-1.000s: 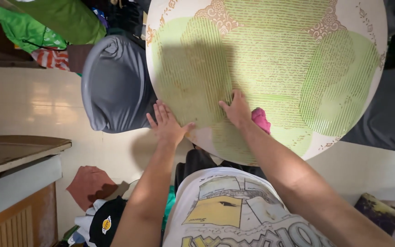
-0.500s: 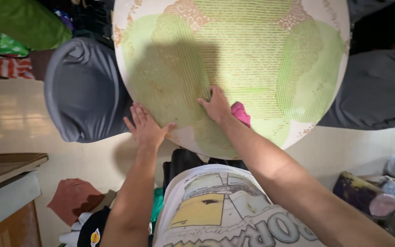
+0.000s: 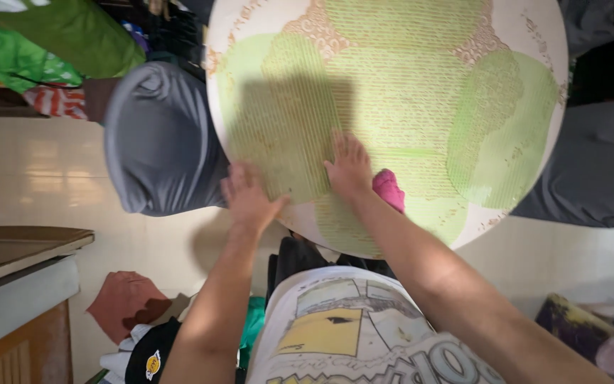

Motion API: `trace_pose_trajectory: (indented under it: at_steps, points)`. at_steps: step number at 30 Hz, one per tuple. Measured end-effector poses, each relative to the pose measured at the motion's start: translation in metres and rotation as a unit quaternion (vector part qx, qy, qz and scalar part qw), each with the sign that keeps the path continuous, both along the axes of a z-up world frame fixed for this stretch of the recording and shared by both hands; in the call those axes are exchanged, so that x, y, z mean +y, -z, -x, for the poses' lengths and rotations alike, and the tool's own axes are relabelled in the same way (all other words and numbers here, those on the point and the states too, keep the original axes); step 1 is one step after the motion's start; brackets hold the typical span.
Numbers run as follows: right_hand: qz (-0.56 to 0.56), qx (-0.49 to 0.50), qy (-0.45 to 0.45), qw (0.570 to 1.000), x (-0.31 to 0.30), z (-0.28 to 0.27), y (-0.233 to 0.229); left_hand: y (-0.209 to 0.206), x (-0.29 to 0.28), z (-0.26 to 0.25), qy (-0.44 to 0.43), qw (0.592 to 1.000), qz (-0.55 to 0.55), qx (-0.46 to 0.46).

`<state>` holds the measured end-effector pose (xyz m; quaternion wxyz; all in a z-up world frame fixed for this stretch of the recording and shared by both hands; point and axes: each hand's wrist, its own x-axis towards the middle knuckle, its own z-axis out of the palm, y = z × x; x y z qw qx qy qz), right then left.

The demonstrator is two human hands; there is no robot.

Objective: The recorder is cleaning green place mats on a round table using a cloth.

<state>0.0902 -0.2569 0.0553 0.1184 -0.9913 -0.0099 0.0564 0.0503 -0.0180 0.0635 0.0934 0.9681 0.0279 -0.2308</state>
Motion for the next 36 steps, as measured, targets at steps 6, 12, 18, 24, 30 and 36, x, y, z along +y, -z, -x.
trace_pose_trajectory:
  at_steps: [6, 12, 18, 24, 30, 36]
  points:
    - [0.045, 0.011, -0.156, 0.987, -0.003, 0.002, 0.048, 0.014, -0.008, 0.002, 0.093, 0.994, 0.056, -0.027]
    - [-0.023, 0.035, -0.136, 0.99, 0.02, -0.026, 0.027, -0.003, -0.013, -0.003, 0.06, 0.996, 0.062, 0.033]
    - [-0.001, 0.08, -0.093, 0.992, 0.035, -0.026, 0.03, 0.001, -0.01, -0.005, 0.05, 0.996, 0.07, 0.029]
    - [-0.03, 0.073, -0.124, 0.989, 0.016, -0.003, 0.055, -0.004, 0.002, -0.013, 0.062, 0.994, 0.081, 0.029]
    - [-0.005, 0.141, -0.125, 0.982, 0.016, -0.01, 0.053, -0.01, -0.005, -0.017, 0.06, 0.995, 0.064, 0.057]
    - [0.064, 0.189, -0.196, 0.96, 0.014, -0.027, -0.015, -0.004, -0.01, -0.018, 0.057, 0.995, 0.056, 0.06]
